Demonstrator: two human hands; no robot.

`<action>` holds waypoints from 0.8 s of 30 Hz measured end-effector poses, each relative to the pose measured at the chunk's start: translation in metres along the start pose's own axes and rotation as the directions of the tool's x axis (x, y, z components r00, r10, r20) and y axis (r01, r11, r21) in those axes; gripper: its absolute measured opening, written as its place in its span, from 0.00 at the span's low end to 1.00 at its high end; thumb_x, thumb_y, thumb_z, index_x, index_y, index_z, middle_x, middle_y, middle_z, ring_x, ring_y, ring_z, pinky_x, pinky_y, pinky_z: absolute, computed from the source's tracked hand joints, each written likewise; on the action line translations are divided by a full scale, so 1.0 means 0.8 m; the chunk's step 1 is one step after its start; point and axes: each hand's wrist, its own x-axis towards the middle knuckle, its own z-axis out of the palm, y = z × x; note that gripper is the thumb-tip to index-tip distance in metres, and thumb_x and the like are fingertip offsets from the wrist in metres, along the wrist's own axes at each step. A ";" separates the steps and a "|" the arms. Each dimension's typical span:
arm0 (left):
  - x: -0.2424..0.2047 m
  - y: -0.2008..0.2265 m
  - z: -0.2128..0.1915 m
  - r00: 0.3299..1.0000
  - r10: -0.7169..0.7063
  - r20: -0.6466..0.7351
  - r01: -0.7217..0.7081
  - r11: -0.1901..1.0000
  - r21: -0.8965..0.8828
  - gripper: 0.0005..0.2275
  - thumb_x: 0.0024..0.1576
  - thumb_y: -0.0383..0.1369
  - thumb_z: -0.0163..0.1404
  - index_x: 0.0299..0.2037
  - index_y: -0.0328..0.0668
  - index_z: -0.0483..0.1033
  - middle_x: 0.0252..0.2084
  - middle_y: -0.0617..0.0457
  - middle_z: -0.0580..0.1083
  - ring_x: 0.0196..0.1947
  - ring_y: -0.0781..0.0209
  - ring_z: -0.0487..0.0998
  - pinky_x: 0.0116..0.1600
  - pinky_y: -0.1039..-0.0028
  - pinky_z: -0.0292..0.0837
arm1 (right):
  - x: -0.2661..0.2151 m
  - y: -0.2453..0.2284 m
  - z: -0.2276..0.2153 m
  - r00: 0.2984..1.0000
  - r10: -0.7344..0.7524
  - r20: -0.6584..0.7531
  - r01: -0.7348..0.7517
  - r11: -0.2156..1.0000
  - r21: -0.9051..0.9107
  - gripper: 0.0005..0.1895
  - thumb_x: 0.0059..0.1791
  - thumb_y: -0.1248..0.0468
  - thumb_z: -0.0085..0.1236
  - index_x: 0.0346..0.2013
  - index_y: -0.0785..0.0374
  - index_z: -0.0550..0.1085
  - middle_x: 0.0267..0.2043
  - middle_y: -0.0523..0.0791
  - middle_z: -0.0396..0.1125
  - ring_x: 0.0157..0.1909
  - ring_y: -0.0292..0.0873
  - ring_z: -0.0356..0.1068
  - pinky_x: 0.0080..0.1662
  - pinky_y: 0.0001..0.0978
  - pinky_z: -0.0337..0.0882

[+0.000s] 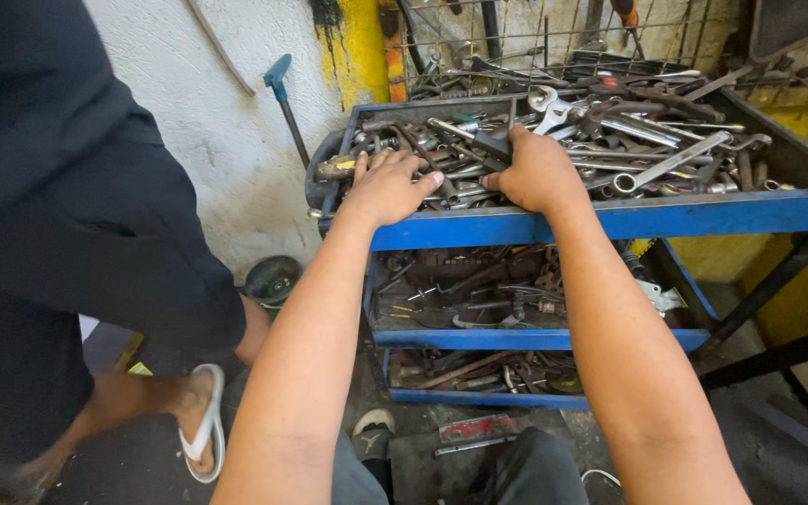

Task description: The person searches through a cluttered tool drawer and a red basket, picking up and inspecting various wrenches and sockets. They move items aside to locate specific tools and place some into a lower drawer.

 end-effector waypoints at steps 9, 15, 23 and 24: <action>0.005 -0.006 0.007 1.000 0.016 -0.009 -0.016 1.000 0.010 0.26 0.60 0.55 0.40 0.64 0.53 0.70 0.70 0.50 0.63 0.74 0.48 0.52 0.75 0.43 0.31 | 0.002 0.004 0.003 1.000 -0.011 -0.003 0.011 1.000 0.003 0.33 0.36 0.54 0.74 0.48 0.71 0.74 0.43 0.61 0.73 0.49 0.64 0.72 0.53 0.51 0.71; 0.007 -0.011 0.011 0.997 0.044 -0.059 -0.044 0.999 0.001 0.25 0.61 0.53 0.42 0.63 0.52 0.71 0.71 0.50 0.63 0.74 0.48 0.53 0.75 0.41 0.32 | -0.001 0.000 0.000 1.000 0.022 0.016 -0.022 1.000 -0.008 0.33 0.36 0.55 0.74 0.49 0.70 0.73 0.44 0.62 0.73 0.50 0.65 0.72 0.52 0.52 0.71; 0.007 -0.026 0.021 0.972 0.193 -0.133 -0.193 0.981 0.008 0.24 0.59 0.49 0.49 0.59 0.43 0.73 0.63 0.42 0.71 0.67 0.44 0.66 0.70 0.42 0.46 | -0.001 0.003 0.001 1.000 -0.006 0.030 0.004 0.998 0.062 0.32 0.37 0.55 0.72 0.50 0.67 0.72 0.43 0.59 0.73 0.50 0.62 0.73 0.51 0.50 0.72; 0.006 -0.026 0.019 0.975 0.183 -0.127 -0.185 0.983 -0.003 0.23 0.59 0.49 0.50 0.59 0.43 0.74 0.62 0.42 0.72 0.65 0.43 0.68 0.69 0.46 0.52 | -0.002 0.001 0.001 1.000 -0.005 0.017 0.004 0.996 0.085 0.31 0.37 0.56 0.71 0.50 0.66 0.72 0.43 0.58 0.74 0.49 0.61 0.73 0.51 0.50 0.72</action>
